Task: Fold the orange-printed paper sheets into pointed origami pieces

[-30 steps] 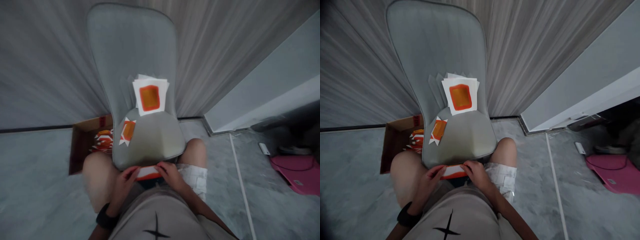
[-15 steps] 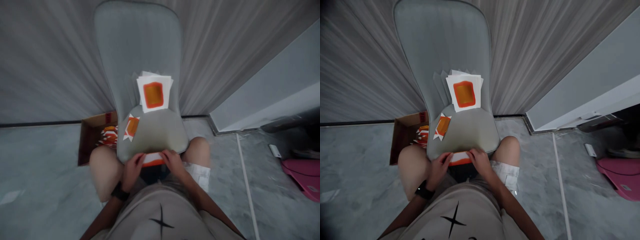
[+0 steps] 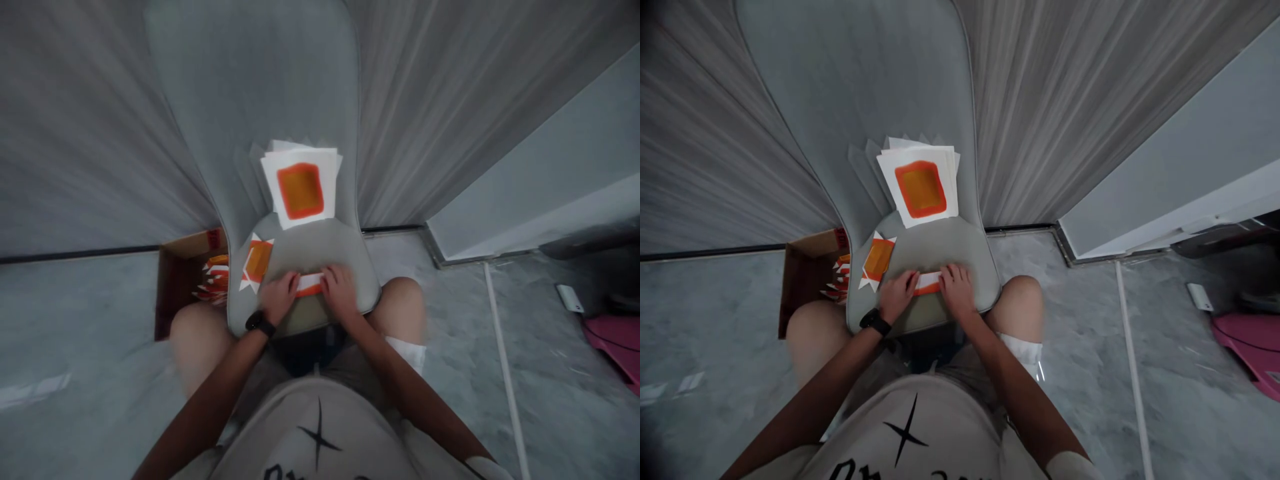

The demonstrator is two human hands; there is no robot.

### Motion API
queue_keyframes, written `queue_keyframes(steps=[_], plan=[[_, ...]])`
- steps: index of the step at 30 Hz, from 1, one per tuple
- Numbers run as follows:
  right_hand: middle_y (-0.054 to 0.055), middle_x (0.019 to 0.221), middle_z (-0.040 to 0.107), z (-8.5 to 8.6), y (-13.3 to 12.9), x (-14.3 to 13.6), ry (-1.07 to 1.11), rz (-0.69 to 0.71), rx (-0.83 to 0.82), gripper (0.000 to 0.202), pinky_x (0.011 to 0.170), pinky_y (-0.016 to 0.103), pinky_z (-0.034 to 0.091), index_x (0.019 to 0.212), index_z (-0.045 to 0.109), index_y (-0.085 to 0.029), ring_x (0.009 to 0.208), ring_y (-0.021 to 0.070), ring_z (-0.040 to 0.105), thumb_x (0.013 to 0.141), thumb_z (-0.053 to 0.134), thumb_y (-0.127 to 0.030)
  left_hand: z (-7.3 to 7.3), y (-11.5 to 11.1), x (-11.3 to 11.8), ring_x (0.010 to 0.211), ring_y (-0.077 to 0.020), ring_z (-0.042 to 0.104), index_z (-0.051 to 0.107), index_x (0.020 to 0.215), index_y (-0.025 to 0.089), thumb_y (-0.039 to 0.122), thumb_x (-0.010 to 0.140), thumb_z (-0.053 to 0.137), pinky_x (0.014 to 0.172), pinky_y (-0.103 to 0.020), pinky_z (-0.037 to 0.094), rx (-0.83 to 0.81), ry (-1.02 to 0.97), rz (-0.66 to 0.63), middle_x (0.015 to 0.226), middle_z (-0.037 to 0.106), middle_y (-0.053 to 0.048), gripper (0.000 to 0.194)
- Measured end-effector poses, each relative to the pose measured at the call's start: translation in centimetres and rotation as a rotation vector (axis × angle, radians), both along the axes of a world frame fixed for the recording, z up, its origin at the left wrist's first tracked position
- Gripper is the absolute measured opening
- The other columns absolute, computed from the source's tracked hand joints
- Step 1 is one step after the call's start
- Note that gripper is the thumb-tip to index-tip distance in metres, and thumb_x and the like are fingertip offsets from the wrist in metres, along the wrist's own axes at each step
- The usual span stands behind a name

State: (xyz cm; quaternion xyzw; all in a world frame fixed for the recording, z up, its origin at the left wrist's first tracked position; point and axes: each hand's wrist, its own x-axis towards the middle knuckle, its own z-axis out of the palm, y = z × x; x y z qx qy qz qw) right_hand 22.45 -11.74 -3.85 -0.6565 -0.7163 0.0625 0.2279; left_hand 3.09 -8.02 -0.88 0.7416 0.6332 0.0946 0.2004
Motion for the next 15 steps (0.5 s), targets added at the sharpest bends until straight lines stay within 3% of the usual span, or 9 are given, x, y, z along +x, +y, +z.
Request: queue_keyframes(steps=[5,10,15], plan=[[0.015,0.151,0.061,-1.5,-2.3,-0.8,-0.014,0.161,0.074,0.041,0.127,0.051,0.033,0.146,0.061,-0.017,0.147,0.0279,0.049,0.108,0.046,-0.025,0.0,0.4,-0.1,0.084,-0.0268,0.07,0.074,0.115,0.022,0.047,0.109,0.04,0.069,-0.033,0.033,-0.03,0.077,-0.016,0.096,0.078,-0.012,0.042],[0.016,0.15,0.063,-1.7,-2.5,-0.8,0.001,0.153,0.045,0.042,0.127,0.054,0.036,0.145,0.062,-0.014,0.148,0.0289,0.049,0.107,0.047,-0.024,0.4,0.9,0.1,0.084,-0.0264,0.07,0.075,0.112,0.022,0.049,0.109,0.042,0.07,-0.032,0.036,-0.047,0.096,-0.013,0.094,0.078,-0.012,0.043],[0.018,0.154,0.059,-1.9,-2.5,-1.0,-0.018,0.155,0.042,0.045,0.124,0.051,0.039,0.148,0.059,-0.01,0.15,0.0291,0.047,0.106,0.046,-0.021,-0.1,0.2,-0.4,0.093,-0.0263,0.071,0.069,0.129,0.022,0.048,0.108,0.046,0.075,-0.033,0.042,0.065,0.005,0.054,0.111,0.078,-0.011,0.04]])
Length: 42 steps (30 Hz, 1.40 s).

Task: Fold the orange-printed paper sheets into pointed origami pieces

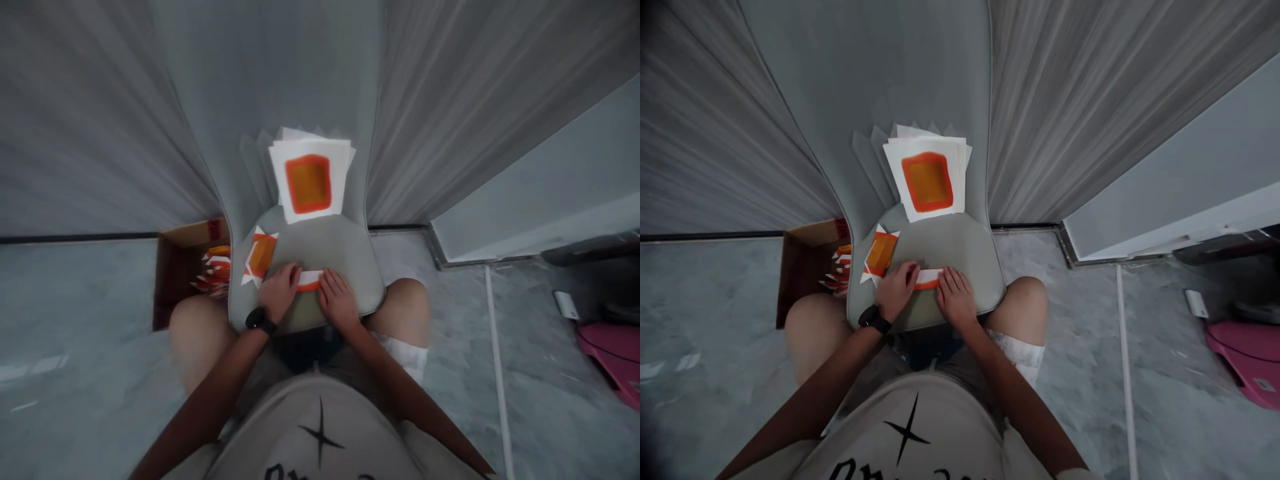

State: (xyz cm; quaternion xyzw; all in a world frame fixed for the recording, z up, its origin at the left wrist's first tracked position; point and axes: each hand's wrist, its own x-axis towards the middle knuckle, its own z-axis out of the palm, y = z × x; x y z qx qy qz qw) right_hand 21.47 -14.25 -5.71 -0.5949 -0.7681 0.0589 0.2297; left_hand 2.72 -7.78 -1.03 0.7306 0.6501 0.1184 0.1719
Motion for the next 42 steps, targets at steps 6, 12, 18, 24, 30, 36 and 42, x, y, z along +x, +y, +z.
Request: queue_keyframes(steps=[6,12,18,24,30,36,42], plan=[[0.02,0.15,0.062,-0.1,0.1,0.1,0.015,-0.052,0.034,0.045,0.119,0.051,0.044,0.146,0.061,-0.008,0.145,0.0315,0.052,0.106,0.046,-0.024,-1.3,-0.3,-1.9,0.093,-0.0246,0.074,0.069,0.125,0.022,0.052,0.096,0.067,0.08,-0.034,0.052,-0.063,-0.334,-0.011,0.109,0.078,-0.008,0.042],[0.019,0.147,0.063,0.1,-0.1,0.2,0.112,-0.069,0.022,0.044,0.119,0.053,0.044,0.145,0.061,-0.013,0.144,0.031,0.052,0.107,0.044,-0.026,-2.4,0.1,-2.6,0.075,-0.0219,0.074,0.066,0.131,0.018,0.052,0.092,0.068,0.073,-0.034,0.055,-0.282,-0.69,0.043,0.093,0.079,-0.007,0.052],[0.02,0.137,0.066,0.8,0.5,1.0,0.56,-0.325,-0.052,0.051,0.108,0.047,0.054,0.145,0.059,-0.012,0.124,0.0274,0.065,0.107,0.044,-0.043,-2.3,0.3,-2.5,0.068,-0.0195,0.071,0.075,0.101,0.019,0.056,0.091,0.064,0.066,-0.031,0.051,-0.322,-0.756,0.049,0.084,0.077,-0.005,0.04],[0.012,0.102,0.08,1.3,1.9,3.0,0.946,-0.456,-0.357,0.05,0.082,0.04,0.062,0.12,0.073,-0.016,0.088,0.0251,0.074,0.088,0.068,-0.054,-1.9,0.3,-2.9,0.066,-0.0188,0.068,0.073,0.093,0.018,0.064,0.088,0.064,0.057,-0.027,0.048,-0.35,-0.801,0.094,0.074,0.072,-0.004,0.047],[0.007,0.082,0.079,1.8,2.0,3.5,1.044,-0.369,-0.479,0.039,0.065,0.034,0.059,0.093,0.077,-0.019,0.067,0.0213,0.073,0.087,0.063,-0.055,-1.9,0.3,-2.7,0.065,-0.0174,0.067,0.07,0.087,0.018,0.069,0.085,0.064,0.057,-0.027,0.048,-0.351,-0.814,0.133,0.072,0.069,-0.002,0.052],[0.007,0.087,0.079,1.4,1.1,3.3,0.973,-0.36,-0.441,0.032,0.076,0.035,0.059,0.099,0.075,-0.02,0.076,0.0228,0.074,0.09,0.061,-0.046,-2.4,0.7,-2.4,0.063,-0.0188,0.067,0.068,0.083,0.019,0.073,0.082,0.062,0.055,-0.028,0.047,-0.337,-0.761,0.159,0.069,0.068,-0.003,0.055],[0.016,0.122,0.074,2.9,-0.3,1.5,0.416,-0.354,-0.175,0.036,0.1,0.047,0.053,0.126,0.071,-0.017,0.111,0.0299,0.068,0.102,0.049,-0.033,-2.6,0.6,-2.4,0.065,-0.0201,0.068,0.07,0.085,0.02,0.065,0.091,0.059,0.059,-0.029,0.045,-0.296,-0.628,0.126,0.068,0.071,-0.003,0.046]])
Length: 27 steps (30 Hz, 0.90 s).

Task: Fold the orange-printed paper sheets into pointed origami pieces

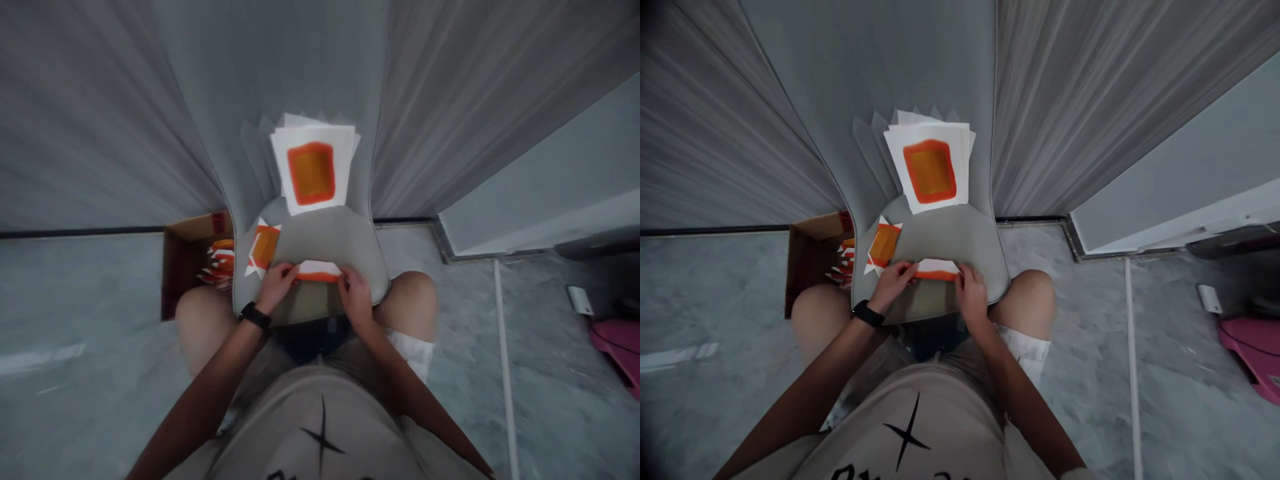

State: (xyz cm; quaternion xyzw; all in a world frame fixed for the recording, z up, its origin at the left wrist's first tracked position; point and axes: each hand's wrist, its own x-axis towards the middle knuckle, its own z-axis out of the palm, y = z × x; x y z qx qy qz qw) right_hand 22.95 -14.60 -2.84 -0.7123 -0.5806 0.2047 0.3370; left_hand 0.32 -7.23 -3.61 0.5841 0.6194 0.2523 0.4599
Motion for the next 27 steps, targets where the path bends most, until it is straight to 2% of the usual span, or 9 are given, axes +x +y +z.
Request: queue_keyframes(steps=[2,4,8,14,16,19,22,25,27], plan=[[0.019,0.136,0.066,0.7,0.2,-1.6,-0.207,0.009,0.088,0.038,0.11,0.053,0.046,0.132,0.069,-0.016,0.127,0.0333,0.059,0.102,0.053,-0.033,0.3,-0.2,0.0,0.067,-0.021,0.067,0.072,0.087,0.021,0.06,0.093,0.06,0.062,-0.03,0.044,0.034,0.065,-0.018,0.069,0.073,-0.003,0.041],[0.02,0.142,0.062,1.0,0.7,-3.3,-0.315,0.114,0.133,0.041,0.118,0.055,0.039,0.137,0.066,-0.015,0.135,0.0334,0.053,0.103,0.054,-0.034,0.6,-0.3,0.1,0.069,-0.0217,0.067,0.073,0.087,0.022,0.055,0.095,0.059,0.064,-0.03,0.043,0.067,0.128,-0.034,0.071,0.074,-0.003,0.037],[0.018,0.152,0.059,-0.3,1.2,-5.9,-0.369,0.262,0.103,0.045,0.127,0.056,0.028,0.147,0.059,-0.014,0.145,0.0309,0.047,0.108,0.044,-0.031,1.0,-0.3,0.4,0.069,-0.0221,0.066,0.074,0.086,0.022,0.05,0.096,0.059,0.067,-0.031,0.042,0.105,0.222,-0.057,0.074,0.074,-0.005,0.034],[0.022,0.167,0.04,-2.1,0.4,-6.5,-0.364,0.265,0.019,0.062,0.128,0.059,0.025,0.16,0.042,-0.008,0.159,0.0333,0.03,0.11,0.039,-0.043,1.3,-0.5,1.1,0.074,-0.024,0.068,0.076,0.085,0.023,0.049,0.098,0.058,0.069,-0.031,0.043,0.154,0.318,-0.028,0.073,0.073,-0.006,0.034],[0.023,0.168,0.036,-2.0,0.3,-6.4,-0.37,0.26,0.008,0.066,0.128,0.058,0.025,0.162,0.039,-0.007,0.16,0.0336,0.029,0.109,0.039,-0.047,1.6,-0.9,1.3,0.082,-0.0259,0.069,0.077,0.092,0.023,0.05,0.099,0.058,0.074,-0.032,0.046,0.175,0.346,0.006,0.082,0.075,-0.008,0.034],[0.024,0.17,0.033,-1.6,0.3,-6.4,-0.386,0.249,-0.007,0.069,0.128,0.056,0.024,0.162,0.038,-0.005,0.16,0.0339,0.027,0.109,0.04,-0.049,1.9,-1.9,1.4,0.108,-0.0309,0.068,0.074,0.118,0.02,0.047,0.103,0.051,0.093,-0.04,0.049,0.338,0.437,0.055,0.114,0.075,-0.016,0.039],[0.024,0.171,0.029,-1.4,0.4,-6.2,-0.387,0.255,-0.029,0.07,0.129,0.055,0.023,0.163,0.035,-0.004,0.161,0.034,0.025,0.106,0.042,-0.045,2.0,-2.9,1.1,0.136,-0.0308,0.057,0.067,0.138,0.019,0.039,0.108,0.041,0.116,-0.045,0.04,0.552,0.458,-0.202,0.143,0.065,-0.016,0.045],[0.024,0.172,0.026,-1.5,0.4,-6.0,-0.375,0.262,-0.045,0.073,0.13,0.053,0.023,0.163,0.03,0.0,0.162,0.0339,0.02,0.102,0.044,-0.037,1.8,-3.4,0.8,0.152,-0.0278,0.042,0.055,0.153,0.019,0.039,0.108,0.04,0.129,-0.046,0.026,0.598,0.426,-0.537,0.159,0.054,-0.011,0.051],[0.026,0.172,0.025,-1.5,0.3,-5.8,-0.365,0.253,-0.047,0.076,0.13,0.054,0.023,0.163,0.027,0.002,0.162,0.0341,0.019,0.1,0.045,-0.036,1.7,-3.5,0.7,0.157,-0.0281,0.036,0.046,0.159,0.017,0.042,0.108,0.039,0.132,-0.05,0.018,0.582,0.451,-0.604,0.165,0.046,-0.012,0.058]])
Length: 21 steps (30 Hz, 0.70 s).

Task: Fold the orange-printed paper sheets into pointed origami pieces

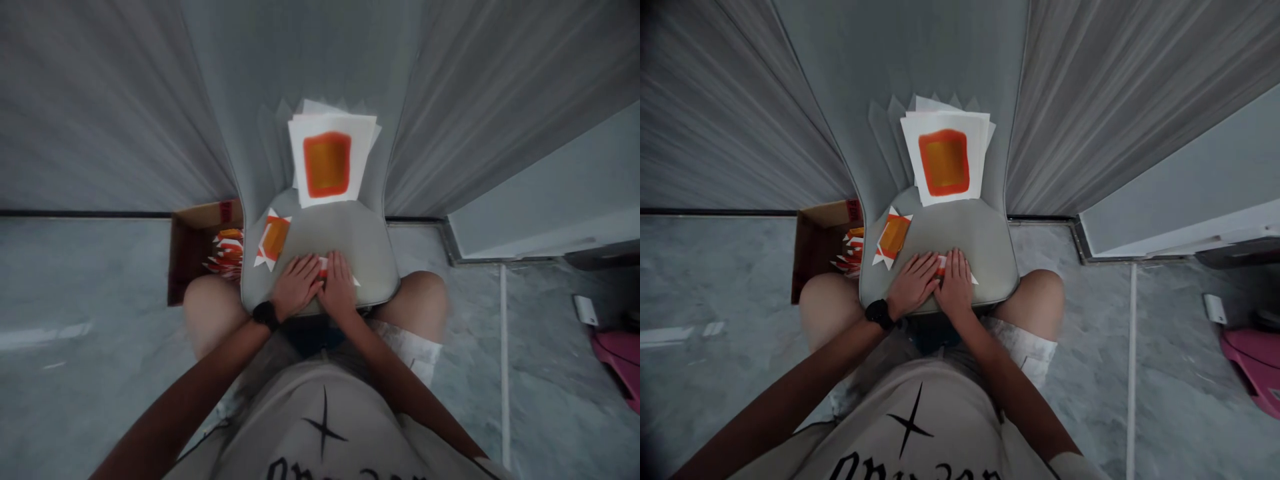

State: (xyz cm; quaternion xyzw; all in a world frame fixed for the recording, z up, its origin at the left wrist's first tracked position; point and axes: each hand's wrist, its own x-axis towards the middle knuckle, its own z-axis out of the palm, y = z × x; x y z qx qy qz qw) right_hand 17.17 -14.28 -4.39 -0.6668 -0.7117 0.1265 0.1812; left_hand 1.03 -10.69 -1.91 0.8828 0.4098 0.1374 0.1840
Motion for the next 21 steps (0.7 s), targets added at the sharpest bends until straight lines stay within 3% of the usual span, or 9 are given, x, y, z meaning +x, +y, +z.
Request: queue_keyframes(steps=[4,9,15,21], plan=[[0.025,0.173,0.024,-0.2,-0.2,0.3,0.009,-0.026,0.012,0.079,0.129,0.058,0.023,0.165,0.025,-0.001,0.163,0.0347,0.018,0.101,0.044,-0.042,-0.2,0.3,0.2,0.16,-0.0292,0.029,0.036,0.165,0.016,0.046,0.107,0.039,0.133,-0.053,0.014,-0.023,0.046,0.038,0.17,0.036,-0.012,0.064],[0.025,0.172,0.025,-0.2,-1.0,1.3,-0.001,-0.058,0.018,0.084,0.128,0.057,0.023,0.166,0.022,-0.002,0.163,0.0354,0.017,0.104,0.041,-0.054,-0.4,0.2,0.6,0.162,-0.0307,0.022,0.033,0.167,0.018,0.05,0.107,0.04,0.133,-0.053,0.01,-0.02,0.038,0.077,0.171,0.033,-0.01,0.069],[0.027,0.17,0.029,-0.4,-3.3,3.2,-0.008,-0.077,0.054,0.091,0.128,0.06,0.023,0.165,0.026,-0.003,0.161,0.0378,0.022,0.103,0.042,-0.067,-0.5,-0.4,1.1,0.162,-0.032,0.022,0.032,0.167,0.021,0.052,0.107,0.04,0.133,-0.056,0.005,-0.017,0.013,0.182,0.171,0.034,-0.009,0.068],[0.028,0.166,0.037,-0.3,-4.8,3.8,-0.043,-0.119,0.08,0.09,0.128,0.058,0.023,0.162,0.033,0.0,0.158,0.0378,0.031,0.105,0.035,-0.069,-0.9,-1.0,1.1,0.161,-0.0354,0.025,0.034,0.166,0.017,0.053,0.105,0.043,0.132,-0.06,0.006,0.056,-0.002,0.264,0.17,0.034,-0.013,0.071]])
